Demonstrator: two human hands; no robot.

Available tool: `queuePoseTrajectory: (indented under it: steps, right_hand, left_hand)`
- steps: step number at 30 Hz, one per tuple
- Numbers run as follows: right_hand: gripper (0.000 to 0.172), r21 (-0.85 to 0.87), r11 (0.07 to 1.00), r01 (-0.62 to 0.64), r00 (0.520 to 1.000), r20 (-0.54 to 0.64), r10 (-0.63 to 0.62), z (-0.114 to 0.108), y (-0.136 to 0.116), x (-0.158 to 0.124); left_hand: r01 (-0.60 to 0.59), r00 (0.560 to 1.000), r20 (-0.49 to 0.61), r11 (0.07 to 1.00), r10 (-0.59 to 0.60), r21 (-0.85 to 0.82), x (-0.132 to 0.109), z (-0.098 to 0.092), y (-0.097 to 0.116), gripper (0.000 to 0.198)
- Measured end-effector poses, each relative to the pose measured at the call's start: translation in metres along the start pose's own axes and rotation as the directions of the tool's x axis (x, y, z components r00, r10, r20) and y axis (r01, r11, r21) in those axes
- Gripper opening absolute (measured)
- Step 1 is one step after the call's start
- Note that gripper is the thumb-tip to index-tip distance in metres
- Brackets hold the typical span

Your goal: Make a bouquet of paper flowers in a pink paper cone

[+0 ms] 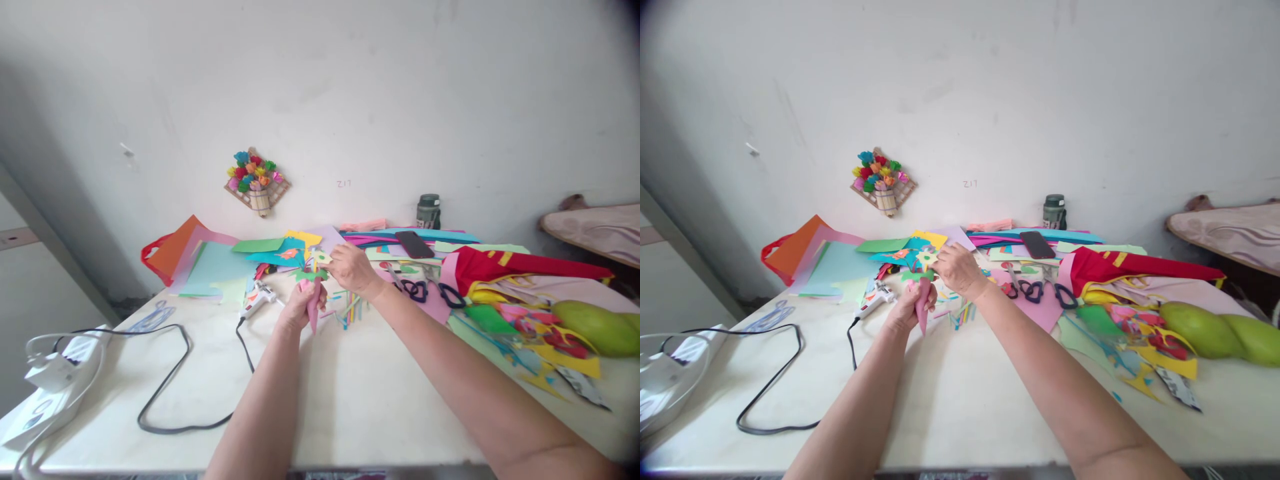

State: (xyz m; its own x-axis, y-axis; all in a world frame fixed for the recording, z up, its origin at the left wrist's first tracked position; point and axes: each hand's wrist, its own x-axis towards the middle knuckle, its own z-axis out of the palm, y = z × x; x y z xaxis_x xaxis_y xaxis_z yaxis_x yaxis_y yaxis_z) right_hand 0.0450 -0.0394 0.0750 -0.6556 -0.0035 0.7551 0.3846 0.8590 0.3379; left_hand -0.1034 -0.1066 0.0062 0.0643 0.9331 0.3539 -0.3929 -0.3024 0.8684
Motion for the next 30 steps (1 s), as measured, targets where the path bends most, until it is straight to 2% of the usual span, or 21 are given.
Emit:
queuePoseTrajectory:
  steps: [3, 9, 14, 22, 27, 30]
  right_hand:
    - [0.026, -0.021, 0.998, -0.063, 0.998, -0.025, 0.062, 0.002, 0.002, -0.004]
    - [0.019, -0.035, 0.994, -0.103, 0.993, 0.046, 0.105, -0.001, 0.002, -0.007]
    - [0.025, -0.061, 0.984, -0.166, 0.981, 0.092, 0.171, 0.002, -0.001, -0.008]
    - [0.031, -0.065, 0.980, -0.186, 0.982, 0.013, 0.187, 0.012, -0.002, -0.010]
    - [0.023, 0.032, 0.966, -0.258, 0.966, -0.027, 0.259, 0.007, -0.004, -0.016]
    - [0.045, 0.152, 0.943, -0.295, 0.945, -0.101, 0.312, 0.006, -0.003, -0.024]
  left_hand:
    - [-0.020, 0.999, -0.032, 0.999, 0.021, 0.044, 0.000, 0.002, 0.002, 0.048]
    - [-0.016, 0.995, -0.096, 0.997, 0.023, 0.078, 0.001, 0.002, 0.003, 0.048]
    - [-0.007, 0.994, -0.108, 0.996, 0.017, 0.088, 0.001, 0.001, 0.001, 0.047]
    - [-0.004, 0.995, -0.098, 0.992, 0.017, 0.129, 0.002, 0.001, 0.000, 0.043]
    - [-0.032, 0.987, -0.149, 0.983, 0.059, 0.179, 0.003, -0.005, -0.001, 0.030]
    - [-0.047, 0.966, -0.237, 0.968, 0.108, 0.248, 0.005, -0.010, -0.004, 0.025]
